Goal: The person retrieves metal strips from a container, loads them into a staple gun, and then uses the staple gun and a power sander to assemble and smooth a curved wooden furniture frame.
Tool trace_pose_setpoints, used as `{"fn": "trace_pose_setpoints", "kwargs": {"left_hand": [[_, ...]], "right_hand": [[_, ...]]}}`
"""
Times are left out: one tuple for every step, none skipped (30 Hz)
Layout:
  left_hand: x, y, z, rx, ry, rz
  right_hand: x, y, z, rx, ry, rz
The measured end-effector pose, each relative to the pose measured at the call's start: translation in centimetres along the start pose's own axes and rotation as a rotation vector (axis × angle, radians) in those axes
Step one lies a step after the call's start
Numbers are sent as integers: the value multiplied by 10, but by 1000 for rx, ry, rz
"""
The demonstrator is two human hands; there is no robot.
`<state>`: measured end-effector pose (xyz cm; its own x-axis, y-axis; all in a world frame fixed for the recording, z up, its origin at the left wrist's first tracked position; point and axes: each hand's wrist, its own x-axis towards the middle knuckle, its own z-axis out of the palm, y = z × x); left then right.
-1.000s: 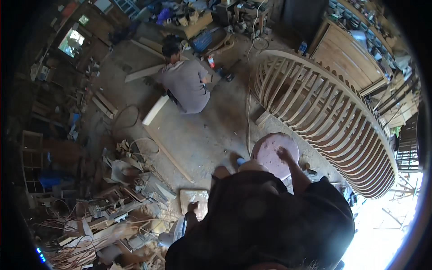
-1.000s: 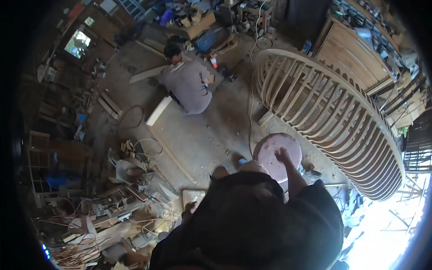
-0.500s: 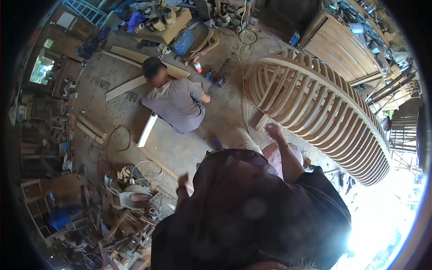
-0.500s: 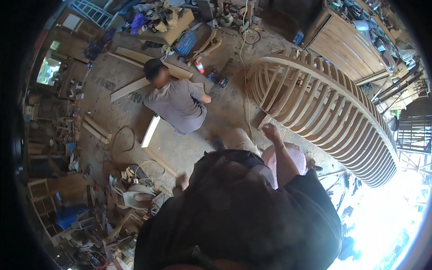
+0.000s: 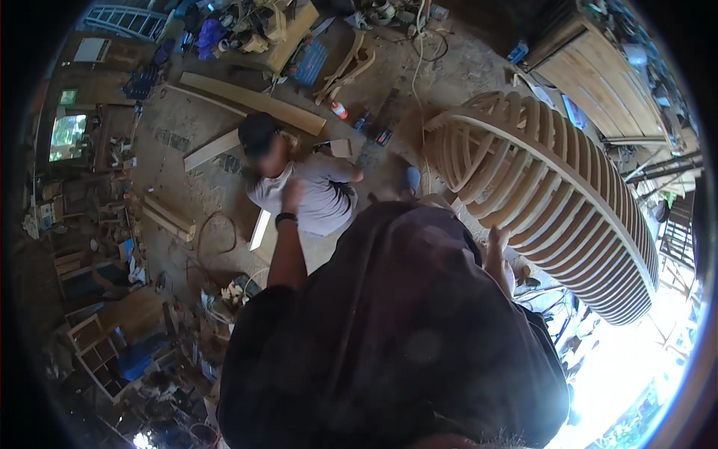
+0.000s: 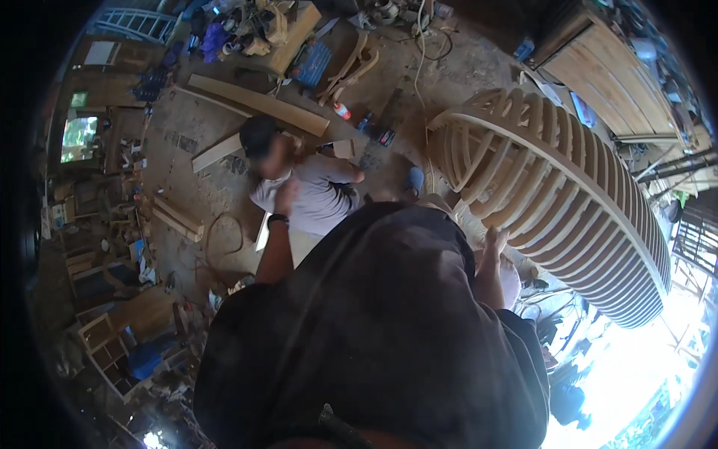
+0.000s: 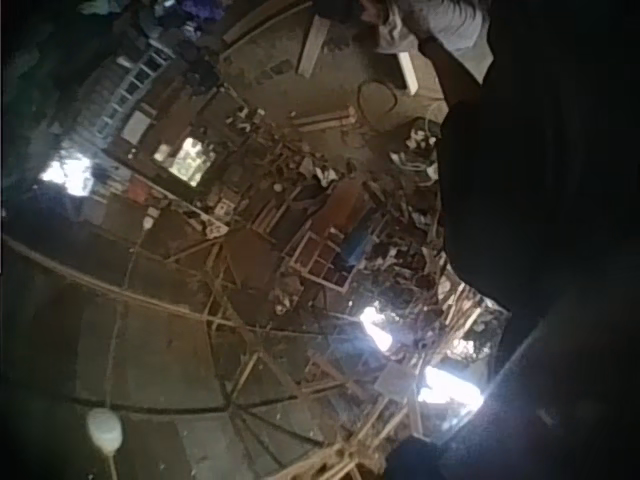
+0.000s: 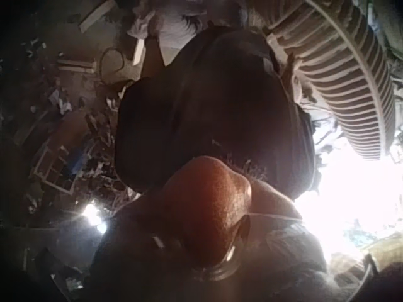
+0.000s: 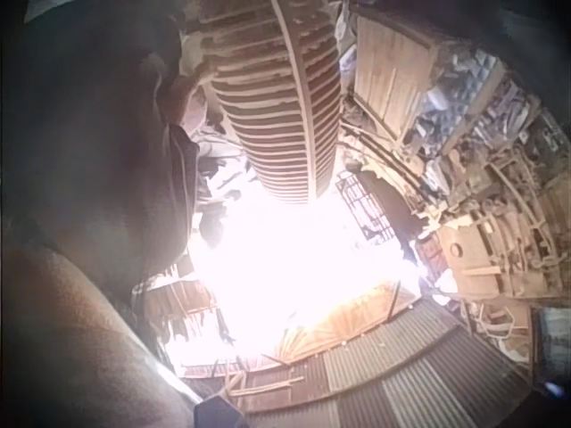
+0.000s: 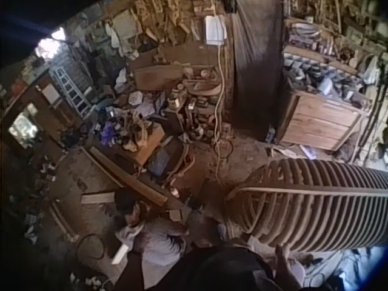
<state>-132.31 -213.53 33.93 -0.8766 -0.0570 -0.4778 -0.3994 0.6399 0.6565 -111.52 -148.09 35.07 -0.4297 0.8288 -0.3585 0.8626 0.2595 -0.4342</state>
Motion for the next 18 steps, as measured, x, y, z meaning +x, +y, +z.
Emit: {"fn": "trace_pose_setpoints", "kwargs": {"left_hand": [[8,-12,-22,361,36,572],[31,-14,-30,713,246,1163],[15,-10,7,407,-75,578],[-9,5,59,84,-383,-32],[-18,37,98,-100,-423,-299],[-21,61,111,-266,-430,-567],[-21,45,87,21,-370,-351],[-24,24,61,321,-311,-150],[-24,40,75,186,-217,-311],[-17,54,77,180,-245,-317],[13,80,95,364,-389,-59],[40,98,102,558,-491,197],[49,85,75,630,-395,304],[62,73,52,684,-308,441],[72,62,25,832,-275,410],[106,70,24,907,-360,253],[155,80,31,917,-300,319],[216,93,47,922,-257,390]], "right_hand": [[28,-55,20,-51,-22,-195],[61,-98,28,-106,19,-372],[71,-116,22,-98,-53,-323],[65,-130,13,16,-1,-253],[82,-136,-6,45,23,-263],[91,-150,-14,100,32,-282],[92,-183,-1,192,-28,-323],[92,-214,17,287,-93,-359],[112,-224,4,148,-210,-127],[132,-212,14,126,-200,-112],[181,-181,-2,143,8,-343],[217,-170,-15,157,192,-579],[200,-192,12,24,195,-573],[180,-231,28,96,86,-494],[156,-269,44,236,-11,-367],[172,-289,48,114,-43,-329],[198,-311,55,160,-77,-39],[216,-298,32,131,-47,43]]}}
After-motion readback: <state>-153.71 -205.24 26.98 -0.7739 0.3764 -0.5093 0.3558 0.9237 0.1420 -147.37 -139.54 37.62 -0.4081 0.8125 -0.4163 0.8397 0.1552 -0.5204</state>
